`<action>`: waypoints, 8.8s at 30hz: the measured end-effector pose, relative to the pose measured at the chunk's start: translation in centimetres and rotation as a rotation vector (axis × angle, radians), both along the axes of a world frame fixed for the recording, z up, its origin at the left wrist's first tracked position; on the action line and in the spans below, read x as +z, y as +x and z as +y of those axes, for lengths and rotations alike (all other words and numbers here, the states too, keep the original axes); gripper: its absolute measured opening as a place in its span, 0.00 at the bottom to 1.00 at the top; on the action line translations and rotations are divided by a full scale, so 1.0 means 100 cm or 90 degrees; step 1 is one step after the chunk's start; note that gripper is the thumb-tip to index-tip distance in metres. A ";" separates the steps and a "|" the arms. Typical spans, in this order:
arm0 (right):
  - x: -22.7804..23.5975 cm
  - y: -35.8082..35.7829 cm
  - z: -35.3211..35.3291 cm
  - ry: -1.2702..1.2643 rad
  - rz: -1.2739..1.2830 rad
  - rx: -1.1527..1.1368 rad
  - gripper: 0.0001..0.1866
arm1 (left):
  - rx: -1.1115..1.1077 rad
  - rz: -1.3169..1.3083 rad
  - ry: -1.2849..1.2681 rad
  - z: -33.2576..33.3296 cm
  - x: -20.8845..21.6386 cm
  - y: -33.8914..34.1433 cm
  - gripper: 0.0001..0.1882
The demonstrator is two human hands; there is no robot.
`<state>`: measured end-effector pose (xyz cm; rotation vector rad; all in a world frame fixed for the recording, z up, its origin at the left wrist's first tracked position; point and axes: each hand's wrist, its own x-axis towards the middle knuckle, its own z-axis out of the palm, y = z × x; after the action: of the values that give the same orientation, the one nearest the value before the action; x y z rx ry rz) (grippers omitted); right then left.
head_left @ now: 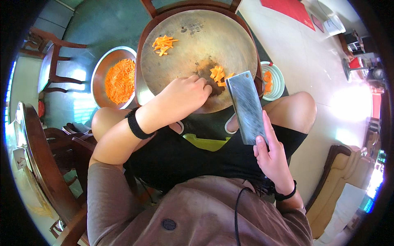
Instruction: Cutting carrots into thin strips on a wooden cutting board using a kitchen cleaver.
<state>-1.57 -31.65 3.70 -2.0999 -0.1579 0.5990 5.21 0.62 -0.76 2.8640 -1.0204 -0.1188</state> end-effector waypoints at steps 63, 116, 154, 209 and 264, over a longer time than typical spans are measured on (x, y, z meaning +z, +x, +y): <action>0.007 0.010 0.037 -0.044 -0.020 0.182 0.43 | 0.032 0.122 0.081 0.002 0.030 -0.050 0.31; 0.001 0.002 0.062 -0.301 -0.252 0.315 0.53 | 0.055 0.131 0.023 0.003 0.028 -0.044 0.28; 0.001 0.003 0.003 0.149 0.208 -0.084 0.38 | -0.072 -0.035 -0.045 -0.013 -0.011 0.007 0.11; 0.005 0.012 0.032 -0.043 -0.035 0.168 0.40 | 0.062 0.052 0.090 -0.009 0.012 -0.049 0.28; 0.003 -0.005 0.054 -0.386 -0.304 0.353 0.51 | 0.105 -0.066 0.192 -0.029 -0.006 -0.060 0.23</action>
<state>-2.02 -26.22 3.95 -2.7846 -0.9551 0.4838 -0.81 -2.32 -1.40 3.2457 -0.8402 -0.1211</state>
